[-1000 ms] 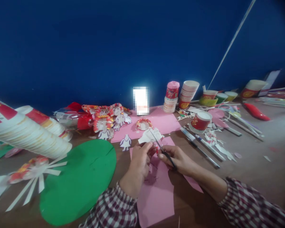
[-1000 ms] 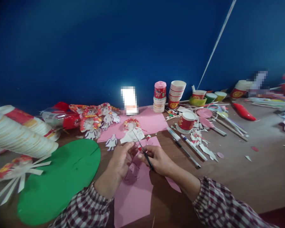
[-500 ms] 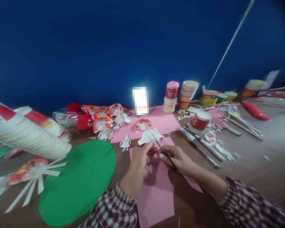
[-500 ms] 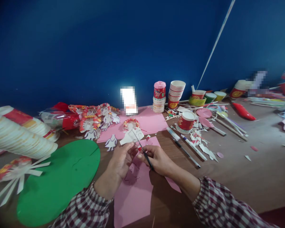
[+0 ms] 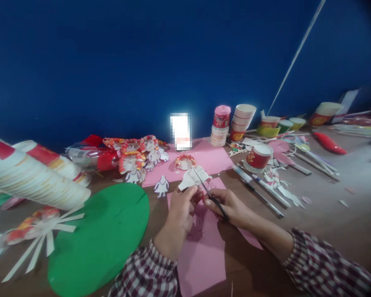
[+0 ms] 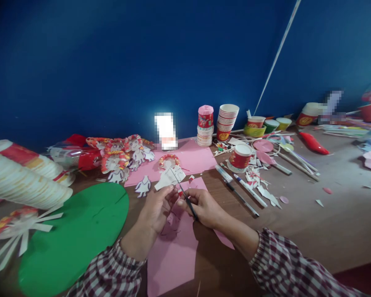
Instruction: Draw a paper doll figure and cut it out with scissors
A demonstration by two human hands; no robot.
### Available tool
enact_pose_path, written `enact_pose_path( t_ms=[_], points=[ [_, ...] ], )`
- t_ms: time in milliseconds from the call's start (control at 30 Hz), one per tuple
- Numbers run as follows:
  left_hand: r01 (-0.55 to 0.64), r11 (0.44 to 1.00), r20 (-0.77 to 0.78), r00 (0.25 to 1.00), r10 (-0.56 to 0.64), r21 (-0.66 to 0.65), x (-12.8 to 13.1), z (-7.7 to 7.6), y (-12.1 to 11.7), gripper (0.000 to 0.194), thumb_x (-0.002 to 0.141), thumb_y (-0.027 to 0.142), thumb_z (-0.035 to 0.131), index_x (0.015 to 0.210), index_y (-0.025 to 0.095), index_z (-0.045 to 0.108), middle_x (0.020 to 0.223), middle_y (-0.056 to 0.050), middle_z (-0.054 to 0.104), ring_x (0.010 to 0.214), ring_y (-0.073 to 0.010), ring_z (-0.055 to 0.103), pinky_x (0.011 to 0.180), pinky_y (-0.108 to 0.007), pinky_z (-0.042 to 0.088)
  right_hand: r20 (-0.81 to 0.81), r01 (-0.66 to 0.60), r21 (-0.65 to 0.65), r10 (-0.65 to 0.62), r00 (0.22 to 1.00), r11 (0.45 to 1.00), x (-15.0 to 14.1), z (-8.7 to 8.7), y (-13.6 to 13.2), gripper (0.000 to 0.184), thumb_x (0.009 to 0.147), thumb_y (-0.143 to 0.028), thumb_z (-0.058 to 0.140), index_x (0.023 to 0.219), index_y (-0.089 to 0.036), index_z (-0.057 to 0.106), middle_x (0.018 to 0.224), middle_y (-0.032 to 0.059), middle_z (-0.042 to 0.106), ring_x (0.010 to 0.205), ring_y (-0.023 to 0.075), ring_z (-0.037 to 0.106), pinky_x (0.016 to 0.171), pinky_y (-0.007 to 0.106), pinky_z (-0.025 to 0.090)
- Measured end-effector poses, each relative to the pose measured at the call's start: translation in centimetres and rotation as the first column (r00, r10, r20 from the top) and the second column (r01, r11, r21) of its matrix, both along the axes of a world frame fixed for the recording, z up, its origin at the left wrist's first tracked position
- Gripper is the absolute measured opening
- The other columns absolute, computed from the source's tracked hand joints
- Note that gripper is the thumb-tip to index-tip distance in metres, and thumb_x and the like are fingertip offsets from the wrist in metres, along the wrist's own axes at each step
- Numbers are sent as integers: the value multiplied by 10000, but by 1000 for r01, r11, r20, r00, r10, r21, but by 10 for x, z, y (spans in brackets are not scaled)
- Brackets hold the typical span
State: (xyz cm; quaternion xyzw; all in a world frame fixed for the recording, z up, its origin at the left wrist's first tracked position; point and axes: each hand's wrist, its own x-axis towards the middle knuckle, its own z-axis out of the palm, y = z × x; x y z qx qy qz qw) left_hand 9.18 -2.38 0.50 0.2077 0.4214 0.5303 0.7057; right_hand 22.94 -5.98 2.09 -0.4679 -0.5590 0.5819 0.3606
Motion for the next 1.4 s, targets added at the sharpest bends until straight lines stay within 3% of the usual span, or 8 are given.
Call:
enact_pose_path(
  t_ms=[200, 433, 800, 1400],
  points=[
    [-8, 999, -16, 1000, 8, -33, 0, 6, -2, 258, 562, 153, 721, 790, 143, 603, 661, -6, 633, 598, -113, 594, 609, -238, 477, 31, 11, 1, -11, 999, 1000, -2, 5, 0, 406, 722, -539, 628, 684, -167, 468, 462, -80, 372, 424, 61, 307, 407, 193, 221],
    [-7, 999, -15, 1000, 7, -51, 1, 12, -5, 236, 559, 133, 717, 769, 133, 608, 646, -8, 629, 585, -108, 587, 605, -231, 473, 7, 16, 5, -16, 1000, 1000, 0, -1, 0, 396, 725, -533, 630, 707, -166, 484, 472, -74, 399, 430, 66, 342, 406, 188, 239],
    [-47, 998, -2, 999, 47, -48, -4, 24, 1, 290, 565, 115, 700, 828, 162, 588, 708, -3, 645, 599, -115, 604, 583, -234, 476, 22, -22, -3, 22, 1000, 1000, 2, -3, 1, 345, 737, -469, 644, 708, -163, 487, 478, -83, 350, 431, 56, 292, 401, 186, 191],
    [-33, 999, -50, 998, 31, -37, -3, 20, -1, 300, 539, 122, 703, 808, 154, 575, 669, 5, 613, 577, -103, 569, 577, -229, 455, 60, -1, 34, -1, 998, 999, 1, -1, 1, 342, 749, -469, 627, 695, -163, 484, 481, -75, 370, 438, 59, 307, 403, 189, 195]
  ],
)
